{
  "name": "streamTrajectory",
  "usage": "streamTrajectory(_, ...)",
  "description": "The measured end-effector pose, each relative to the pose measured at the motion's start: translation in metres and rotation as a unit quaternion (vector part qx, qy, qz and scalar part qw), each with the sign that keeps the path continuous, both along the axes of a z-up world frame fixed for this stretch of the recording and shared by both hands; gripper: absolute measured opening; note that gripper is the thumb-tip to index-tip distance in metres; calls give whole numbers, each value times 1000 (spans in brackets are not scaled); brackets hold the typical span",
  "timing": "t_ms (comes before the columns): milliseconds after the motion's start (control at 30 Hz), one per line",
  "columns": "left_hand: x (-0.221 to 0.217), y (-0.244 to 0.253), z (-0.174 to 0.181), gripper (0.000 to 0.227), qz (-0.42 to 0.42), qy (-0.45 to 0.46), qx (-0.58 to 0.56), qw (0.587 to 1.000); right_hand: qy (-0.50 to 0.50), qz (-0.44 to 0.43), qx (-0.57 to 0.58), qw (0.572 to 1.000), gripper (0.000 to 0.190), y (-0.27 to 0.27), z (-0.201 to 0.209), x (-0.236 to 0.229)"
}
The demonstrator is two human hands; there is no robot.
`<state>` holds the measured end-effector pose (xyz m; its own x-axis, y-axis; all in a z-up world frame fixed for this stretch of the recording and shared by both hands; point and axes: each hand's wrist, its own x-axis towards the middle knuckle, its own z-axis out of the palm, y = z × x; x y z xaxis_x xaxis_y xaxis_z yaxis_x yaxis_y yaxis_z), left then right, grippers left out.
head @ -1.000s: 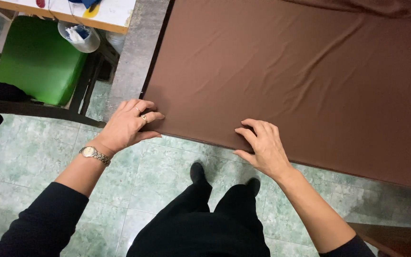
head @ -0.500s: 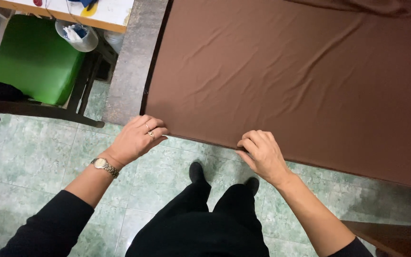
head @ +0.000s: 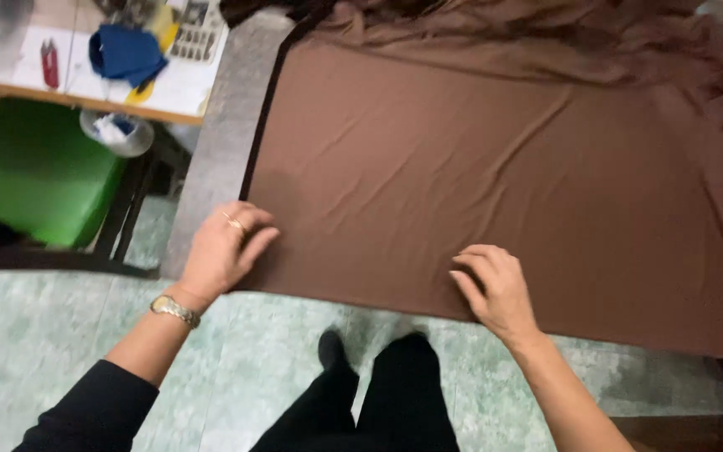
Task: The person unfolds a rolled paper pattern on a table and places it on a large piece of brown fabric. They then smooth out the fabric with their hands to prepare it for cutting.
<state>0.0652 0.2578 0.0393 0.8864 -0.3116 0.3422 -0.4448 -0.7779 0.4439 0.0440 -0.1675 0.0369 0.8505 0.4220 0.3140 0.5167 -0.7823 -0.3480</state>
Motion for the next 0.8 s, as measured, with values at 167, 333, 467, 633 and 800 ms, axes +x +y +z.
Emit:
streamTrajectory(167,90,0,5,19,115,30,-30,992,-31,-95,-15,995,20,-64,22,33)
streamTrajectory(333,175,-2,-8,28,207,117,-68,969,-36,-182,-33,982,34,-147,0,67)
streamTrajectory(467,240,0,-17,32,240,150,-61,957,-7,-230,-45,972,39,-189,-5,100)
streamTrajectory(633,322,9,-69,37,250,67,-9,966,116,-313,-25,942,50,-205,7,138)
streamTrajectory(800,357,-5,-70,44,264,67,30,962,101,-319,-16,942,49,-229,-12,177)
